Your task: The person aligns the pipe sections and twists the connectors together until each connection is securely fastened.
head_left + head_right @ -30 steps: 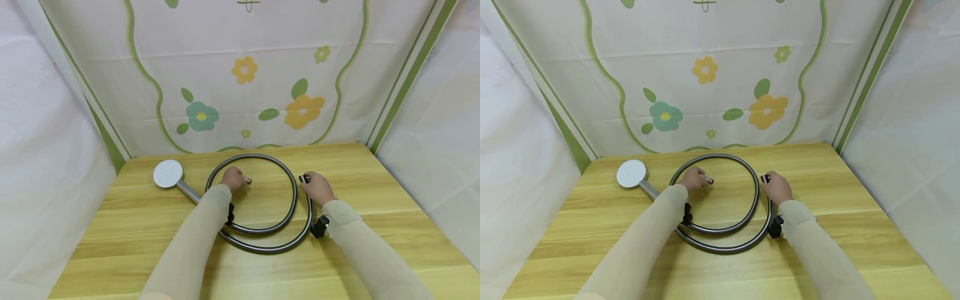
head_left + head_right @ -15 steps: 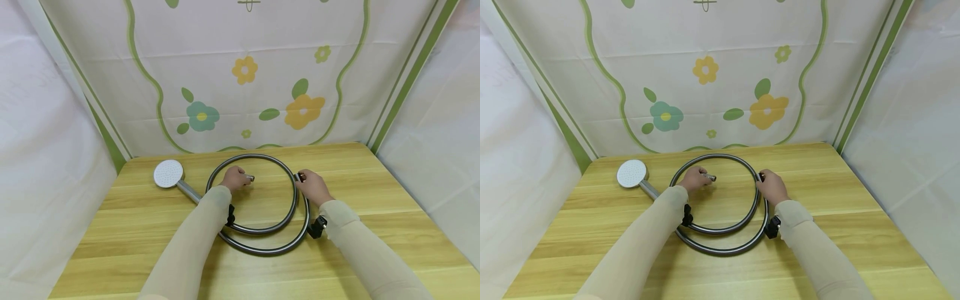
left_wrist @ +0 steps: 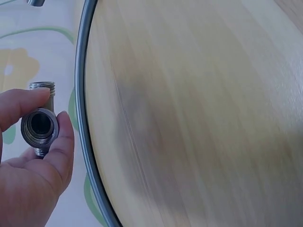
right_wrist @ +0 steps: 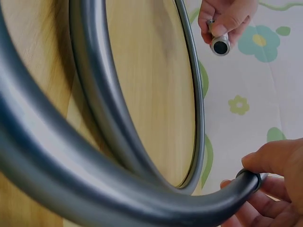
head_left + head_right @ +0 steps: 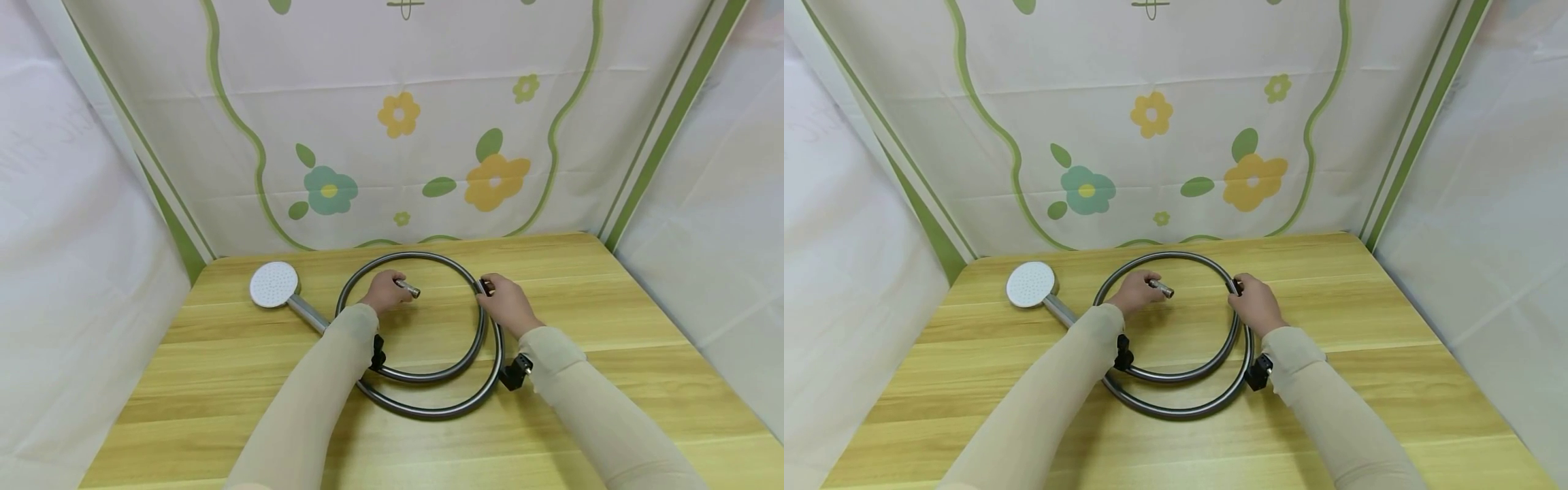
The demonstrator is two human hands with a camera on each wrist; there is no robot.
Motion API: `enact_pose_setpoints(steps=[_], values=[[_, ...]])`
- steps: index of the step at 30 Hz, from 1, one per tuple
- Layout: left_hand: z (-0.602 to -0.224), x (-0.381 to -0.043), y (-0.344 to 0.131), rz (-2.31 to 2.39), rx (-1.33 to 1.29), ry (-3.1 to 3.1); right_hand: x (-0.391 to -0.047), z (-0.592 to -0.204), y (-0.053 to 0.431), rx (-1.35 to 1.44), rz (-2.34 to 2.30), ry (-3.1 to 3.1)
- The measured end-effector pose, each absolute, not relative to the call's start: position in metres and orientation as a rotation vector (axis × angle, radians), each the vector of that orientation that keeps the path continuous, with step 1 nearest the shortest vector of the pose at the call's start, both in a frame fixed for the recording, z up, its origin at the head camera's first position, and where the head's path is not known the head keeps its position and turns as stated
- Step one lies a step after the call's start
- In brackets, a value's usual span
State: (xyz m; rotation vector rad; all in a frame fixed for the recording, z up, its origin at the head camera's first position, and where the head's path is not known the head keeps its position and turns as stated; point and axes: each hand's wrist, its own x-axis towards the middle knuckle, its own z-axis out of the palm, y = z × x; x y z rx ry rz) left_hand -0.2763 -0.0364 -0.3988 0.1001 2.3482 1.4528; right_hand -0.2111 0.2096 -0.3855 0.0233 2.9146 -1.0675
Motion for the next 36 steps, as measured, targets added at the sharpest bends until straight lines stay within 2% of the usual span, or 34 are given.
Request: enact_pose_setpoints(steps=[36], values=[[-0.3921, -0.2673, -0.0314, 1.625, 0.144, 2.22, -0.2072, -0.3791, 0.1994, -0.034, -1.144, 2.891]])
